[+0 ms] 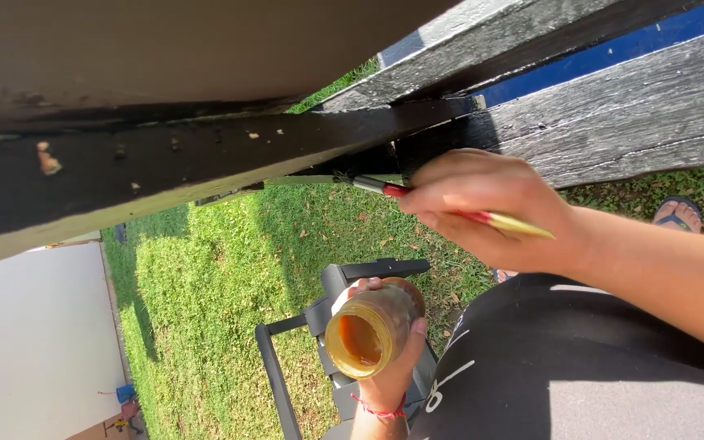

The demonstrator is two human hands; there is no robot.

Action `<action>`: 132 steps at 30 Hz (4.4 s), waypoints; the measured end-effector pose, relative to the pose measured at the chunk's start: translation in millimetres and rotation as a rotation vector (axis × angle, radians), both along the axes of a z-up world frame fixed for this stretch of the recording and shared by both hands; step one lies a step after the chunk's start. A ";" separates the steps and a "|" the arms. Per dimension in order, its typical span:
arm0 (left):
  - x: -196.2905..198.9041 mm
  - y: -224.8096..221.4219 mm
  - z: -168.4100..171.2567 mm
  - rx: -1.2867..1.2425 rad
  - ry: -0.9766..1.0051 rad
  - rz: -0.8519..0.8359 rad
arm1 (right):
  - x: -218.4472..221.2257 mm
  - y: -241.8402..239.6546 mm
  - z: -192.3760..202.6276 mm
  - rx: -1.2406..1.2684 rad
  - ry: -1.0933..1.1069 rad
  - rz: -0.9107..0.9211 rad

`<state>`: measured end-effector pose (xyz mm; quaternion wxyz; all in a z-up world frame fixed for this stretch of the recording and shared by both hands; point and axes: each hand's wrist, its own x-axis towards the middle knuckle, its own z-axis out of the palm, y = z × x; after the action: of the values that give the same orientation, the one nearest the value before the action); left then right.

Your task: Painting a black wooden chair with a brush and a small container of paint in an outdoor setting.

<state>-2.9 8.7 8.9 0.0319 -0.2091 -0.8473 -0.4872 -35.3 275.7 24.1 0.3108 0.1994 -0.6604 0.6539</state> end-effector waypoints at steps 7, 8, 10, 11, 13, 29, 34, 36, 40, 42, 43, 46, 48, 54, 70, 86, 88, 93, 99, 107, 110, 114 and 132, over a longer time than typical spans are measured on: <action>-0.5 -18.0 -15.2 -0.111 0.006 -0.033 | -5.8 -4.0 -12.4 0.393 0.081 -0.237; -1.0 -12.5 -9.2 -0.108 0.008 -0.029 | -7.3 -5.2 -12.2 0.396 0.084 -0.233; -1.6 -2.1 3.2 0.006 -0.073 0.025 | -9.8 -8.0 -12.1 0.421 0.071 -0.236; -1.9 -5.6 0.3 0.009 -0.073 0.029 | -9.7 -8.5 -6.1 0.424 0.072 -0.232; -3.7 -11.5 -6.5 -0.104 -0.050 0.028 | -9.8 -8.6 5.6 0.320 0.208 -0.072; -8.3 -3.1 14.9 -0.055 0.042 0.078 | -3.7 1.7 -4.6 0.591 0.200 -0.354; -8.7 -2.9 14.1 -0.118 0.058 0.082 | -14.3 -4.5 14.8 0.449 0.282 -0.183; -2.9 -18.2 -2.6 -0.158 -0.036 0.083 | -15.6 -2.4 25.7 0.436 0.348 -0.195; -9.3 -6.3 11.3 -0.126 0.040 0.082 | -5.7 -1.2 33.3 0.285 0.460 -0.285; -10.2 -12.1 7.1 -0.174 0.006 0.093 | 4.7 7.7 18.3 0.328 0.364 -0.277; -9.7 -15.6 5.1 -0.227 -0.026 0.103 | 10.0 11.7 10.7 0.366 0.271 -0.271; -2.8 -46.5 -30.5 -0.450 -0.021 0.118 | 6.9 11.5 -25.9 0.550 0.037 -0.281; -8.8 -27.3 -7.7 -0.364 -0.009 0.092 | -2.3 8.1 -27.5 0.489 -0.025 -0.231; -12.0 -15.0 0.6 -0.294 0.046 0.073 | -23.6 -8.4 -30.5 0.299 -0.181 -0.241; -6.8 -38.4 -25.6 -0.274 -0.098 0.079 | -24.2 -24.8 -22.2 -0.051 -0.740 -0.106; -9.1 -25.3 -10.9 -0.175 -0.090 0.066 | -32.7 -30.4 -43.6 -0.605 -0.766 -0.115; -13.4 -9.6 9.8 -0.098 -0.018 0.038 | -35.2 -20.0 -39.2 -0.837 -0.871 0.033; -15.1 -12.2 1.4 -0.209 0.040 0.048 | -28.2 -10.0 -41.2 -1.075 -0.725 0.261; -16.7 -17.5 -0.6 -0.235 0.073 0.052 | -10.5 -9.6 -30.7 -0.492 -0.689 -0.157; -13.3 -23.2 -3.9 -0.226 0.018 0.041 | -26.9 -26.3 -38.1 -0.453 -0.743 -0.038; -16.7 -22.0 -3.4 -0.189 -0.020 0.062 | -13.8 -13.9 -37.2 -0.798 -0.706 0.051; -19.0 -18.9 3.1 -0.223 0.067 0.041 | -7.5 -14.0 -26.9 -0.371 -0.761 -0.189; -13.0 -21.9 -0.6 -0.255 0.028 0.070 | -7.4 -9.2 -38.9 0.088 -0.249 0.000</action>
<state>-16.0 -13.1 8.4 0.0336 -0.1886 -0.9087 -0.3710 -42.7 266.5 -14.9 0.2173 0.1298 -0.7219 0.6440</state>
